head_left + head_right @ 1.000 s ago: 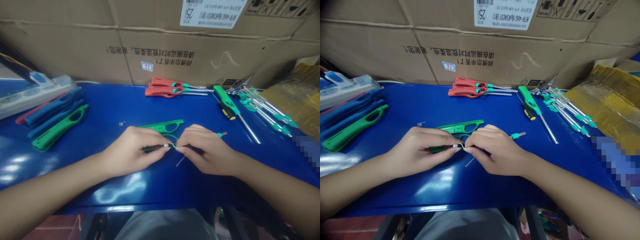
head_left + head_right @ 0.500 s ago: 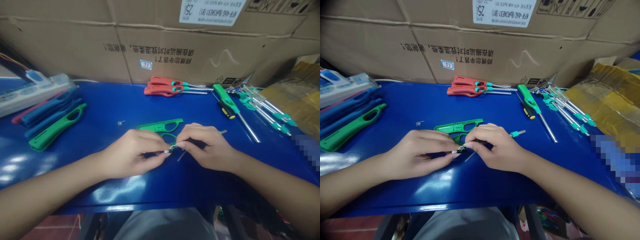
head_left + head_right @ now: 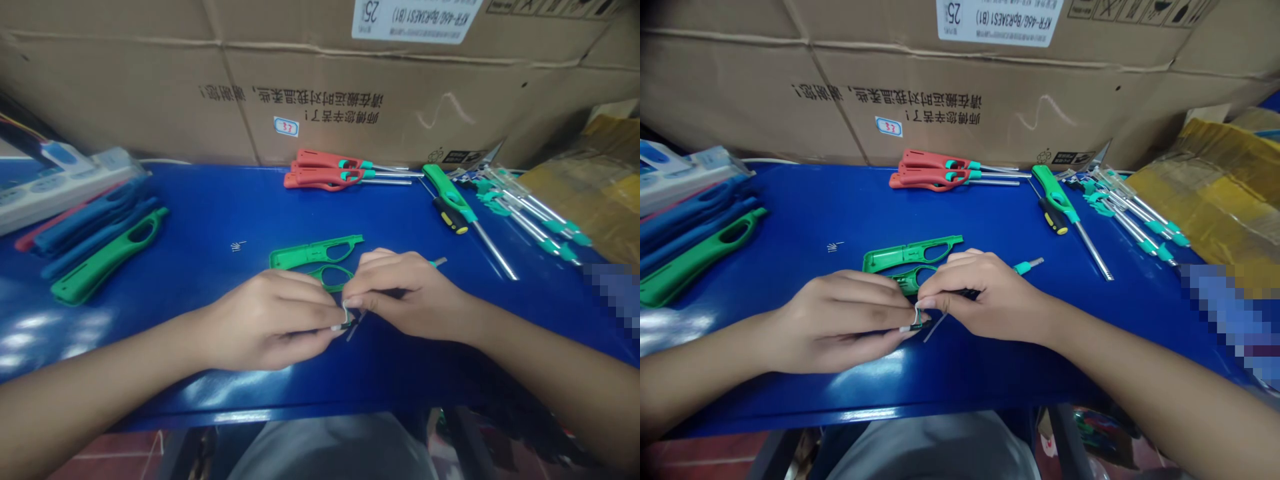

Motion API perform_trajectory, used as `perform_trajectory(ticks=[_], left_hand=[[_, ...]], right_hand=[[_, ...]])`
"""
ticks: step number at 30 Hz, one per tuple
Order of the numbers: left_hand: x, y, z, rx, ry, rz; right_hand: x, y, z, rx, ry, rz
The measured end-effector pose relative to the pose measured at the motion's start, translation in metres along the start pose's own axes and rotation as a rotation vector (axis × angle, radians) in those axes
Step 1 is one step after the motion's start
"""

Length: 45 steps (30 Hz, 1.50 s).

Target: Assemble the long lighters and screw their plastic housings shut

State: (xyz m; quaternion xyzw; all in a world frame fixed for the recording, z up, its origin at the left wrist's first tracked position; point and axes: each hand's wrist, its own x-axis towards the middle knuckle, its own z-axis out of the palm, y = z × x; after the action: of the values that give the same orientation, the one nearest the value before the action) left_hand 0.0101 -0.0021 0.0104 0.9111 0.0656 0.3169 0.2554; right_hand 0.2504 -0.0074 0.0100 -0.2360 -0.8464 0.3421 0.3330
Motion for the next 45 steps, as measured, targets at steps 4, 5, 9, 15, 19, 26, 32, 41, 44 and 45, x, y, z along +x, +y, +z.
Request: perform_trajectory(ticks=[4,5,9,15,19,26,32,41,44,45], left_hand=[[-0.001,0.001,-0.001,0.023,-0.002,0.039],[-0.001,0.001,-0.002,0.029,-0.014,0.048],[-0.002,0.0,-0.004,0.057,-0.076,0.062],[-0.002,-0.004,-0.01,0.125,-0.011,-0.008],[0.0,-0.005,-0.015,0.134,0.079,-0.201],[0.007,0.002,-0.012,-0.069,0.122,-0.649],[0.01,0.003,-0.01,-0.255,0.097,-0.771],[0.01,0.005,-0.003,-0.215,0.225,-0.708],[0.011,0.006,-0.002,-0.145,0.21,-0.679],[0.011,0.005,-0.002,-0.126,0.203,-0.67]], right_hand=[[0.0,-0.002,-0.002,0.033,0.004,-0.025],[0.0,-0.002,-0.002,0.035,-0.003,-0.024],[-0.001,-0.003,-0.003,0.029,-0.063,0.013],[-0.002,-0.004,-0.006,-0.118,0.009,0.036],[-0.002,-0.004,-0.007,-0.279,0.091,-0.037],[-0.005,-0.003,-0.009,-0.656,0.085,-0.188],[-0.004,-0.006,-0.01,-0.766,0.028,-0.244],[-0.004,-0.001,0.001,-0.606,0.009,-0.12],[-0.003,0.001,0.002,-0.549,0.012,-0.081],[-0.003,0.001,0.003,-0.532,0.013,-0.072]])
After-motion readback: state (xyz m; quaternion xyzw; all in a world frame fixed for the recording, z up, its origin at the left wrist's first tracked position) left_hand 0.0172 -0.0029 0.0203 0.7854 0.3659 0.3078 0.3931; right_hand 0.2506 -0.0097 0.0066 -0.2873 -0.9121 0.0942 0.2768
